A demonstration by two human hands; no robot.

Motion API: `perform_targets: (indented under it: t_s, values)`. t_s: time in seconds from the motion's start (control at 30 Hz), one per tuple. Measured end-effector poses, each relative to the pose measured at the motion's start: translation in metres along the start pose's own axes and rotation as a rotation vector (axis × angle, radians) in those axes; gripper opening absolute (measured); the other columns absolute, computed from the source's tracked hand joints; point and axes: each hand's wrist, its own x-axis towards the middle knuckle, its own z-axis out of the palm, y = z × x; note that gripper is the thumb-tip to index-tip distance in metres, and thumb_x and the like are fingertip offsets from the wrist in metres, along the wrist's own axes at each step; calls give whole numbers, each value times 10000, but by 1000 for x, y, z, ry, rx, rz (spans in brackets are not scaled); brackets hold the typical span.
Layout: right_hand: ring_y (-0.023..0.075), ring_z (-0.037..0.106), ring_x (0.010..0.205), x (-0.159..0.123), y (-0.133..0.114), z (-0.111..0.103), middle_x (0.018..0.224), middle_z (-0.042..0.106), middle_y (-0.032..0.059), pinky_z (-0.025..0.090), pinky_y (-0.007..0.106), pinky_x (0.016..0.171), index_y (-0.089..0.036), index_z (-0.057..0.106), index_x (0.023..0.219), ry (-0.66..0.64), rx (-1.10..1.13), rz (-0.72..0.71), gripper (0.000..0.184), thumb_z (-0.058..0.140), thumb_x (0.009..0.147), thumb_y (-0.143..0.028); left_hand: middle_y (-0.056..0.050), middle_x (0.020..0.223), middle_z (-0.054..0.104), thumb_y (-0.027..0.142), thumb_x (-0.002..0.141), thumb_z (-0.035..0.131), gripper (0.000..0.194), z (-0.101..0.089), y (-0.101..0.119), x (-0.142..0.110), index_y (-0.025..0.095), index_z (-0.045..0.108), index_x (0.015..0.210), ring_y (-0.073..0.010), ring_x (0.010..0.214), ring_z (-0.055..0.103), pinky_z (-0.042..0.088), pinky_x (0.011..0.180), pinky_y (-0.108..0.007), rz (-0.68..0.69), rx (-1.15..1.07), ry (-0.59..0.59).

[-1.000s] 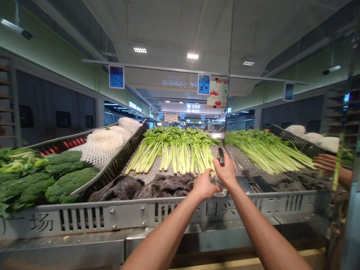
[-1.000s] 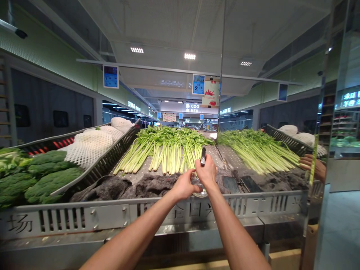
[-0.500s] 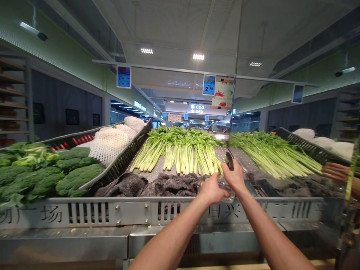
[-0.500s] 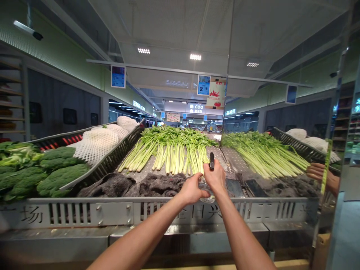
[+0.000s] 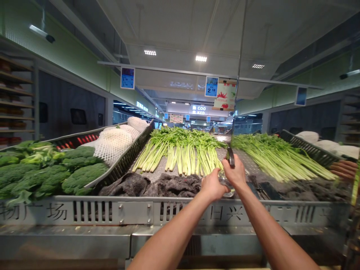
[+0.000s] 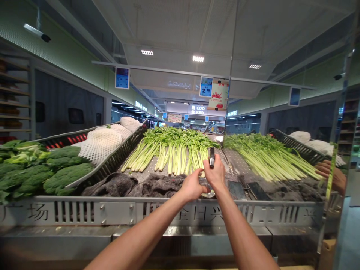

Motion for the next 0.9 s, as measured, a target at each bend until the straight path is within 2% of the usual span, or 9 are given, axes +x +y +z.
perform_targets:
  t_s: [0.23, 0.7, 0.9]
  values:
    - [167, 437, 548, 12, -9, 6, 590, 509, 27, 309, 263, 512, -166, 518, 711, -34, -143, 64, 267, 373, 640, -378, -56, 1076, 535, 367, 499, 635, 740, -10, 0, 3, 220, 347, 1164, -224, 924, 510, 403, 744, -301, -17, -15, 16]
    - [150, 434, 548, 9, -15, 17, 597, 506, 4, 302, 245, 513, -187, 481, 706, -28, -29, 7, 223, 386, 624, -372, -57, 1040, 550, 380, 503, 637, 738, -19, -7, 0, 224, 345, 1162, -218, 915, 511, 395, 741, -297, -35, -7, 26]
    - [151, 423, 528, 8, -15, 22, 555, 474, 3, 297, 247, 497, -181, 488, 667, -61, -77, 27, 229, 368, 632, -373, -59, 1078, 532, 379, 504, 637, 730, -21, -10, -2, 222, 350, 1157, -224, 939, 502, 395, 748, -300, -49, -1, 24]
